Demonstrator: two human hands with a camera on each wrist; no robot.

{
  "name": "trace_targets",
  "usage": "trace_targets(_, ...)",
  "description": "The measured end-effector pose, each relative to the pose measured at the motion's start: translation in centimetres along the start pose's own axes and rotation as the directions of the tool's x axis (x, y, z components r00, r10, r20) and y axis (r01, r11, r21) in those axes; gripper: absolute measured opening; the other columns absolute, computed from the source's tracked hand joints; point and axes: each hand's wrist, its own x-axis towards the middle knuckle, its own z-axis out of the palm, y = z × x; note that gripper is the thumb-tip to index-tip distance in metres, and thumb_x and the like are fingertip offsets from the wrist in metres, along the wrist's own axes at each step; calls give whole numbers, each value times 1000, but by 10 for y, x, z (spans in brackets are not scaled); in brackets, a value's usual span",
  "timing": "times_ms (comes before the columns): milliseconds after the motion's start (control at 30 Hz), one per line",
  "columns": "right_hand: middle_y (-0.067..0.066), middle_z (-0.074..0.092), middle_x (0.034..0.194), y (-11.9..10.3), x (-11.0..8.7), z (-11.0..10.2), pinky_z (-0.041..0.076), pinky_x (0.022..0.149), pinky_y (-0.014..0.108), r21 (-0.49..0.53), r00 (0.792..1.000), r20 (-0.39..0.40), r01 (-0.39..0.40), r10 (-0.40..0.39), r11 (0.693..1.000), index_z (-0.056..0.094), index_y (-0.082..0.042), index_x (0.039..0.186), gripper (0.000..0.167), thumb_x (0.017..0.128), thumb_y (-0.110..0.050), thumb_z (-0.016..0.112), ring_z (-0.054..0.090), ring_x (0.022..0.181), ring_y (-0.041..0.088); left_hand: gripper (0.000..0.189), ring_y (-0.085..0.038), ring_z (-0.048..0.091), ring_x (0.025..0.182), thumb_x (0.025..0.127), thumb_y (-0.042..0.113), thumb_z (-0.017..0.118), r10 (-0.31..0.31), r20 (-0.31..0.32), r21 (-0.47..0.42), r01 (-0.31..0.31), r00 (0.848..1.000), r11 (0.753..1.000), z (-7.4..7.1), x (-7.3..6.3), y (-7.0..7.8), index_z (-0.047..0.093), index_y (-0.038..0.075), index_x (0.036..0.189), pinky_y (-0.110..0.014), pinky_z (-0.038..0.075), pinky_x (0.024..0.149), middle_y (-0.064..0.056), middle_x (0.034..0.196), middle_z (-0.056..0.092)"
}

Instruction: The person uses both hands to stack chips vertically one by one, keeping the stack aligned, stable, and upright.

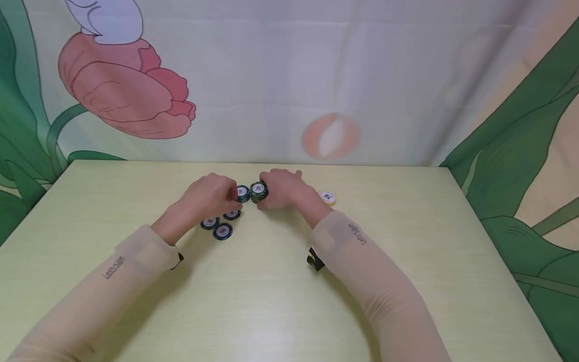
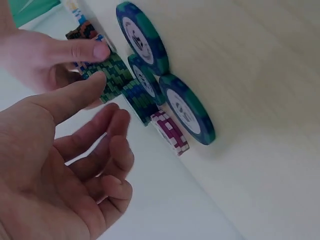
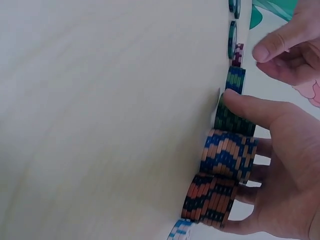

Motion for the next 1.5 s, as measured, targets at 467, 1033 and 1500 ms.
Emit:
trace_targets(467,4,62,117,-20,13,5,44,92,57,-10,998,-41,37,-37,999,64,-12,126,44,90,-36,75,57,106,21,34,-20,60,64,91,32,80,-98,66,84,92,993,992,5,-10,-1,71,0,100,-31,47,55,-7,74,64)
trace_targets(1033,2,61,107,-27,21,12,47,86,49,-63,999,-48,-4,1,998,69,-13,115,28,92,-28,74,55,96,21,35,-19,63,66,88,31,82,-86,124,89,75,989,993,8,-8,-1,70,0,99,-31,51,56,-8,79,65)
trace_targets(1500,4,61,112,-27,18,12,49,86,51,-64,998,-54,-13,9,998,69,-14,120,33,92,-30,74,56,100,23,25,-19,58,63,89,28,78,-51,82,-20,53,995,998,4,-7,-6,68,6,83,-30,43,55,-5,73,62)
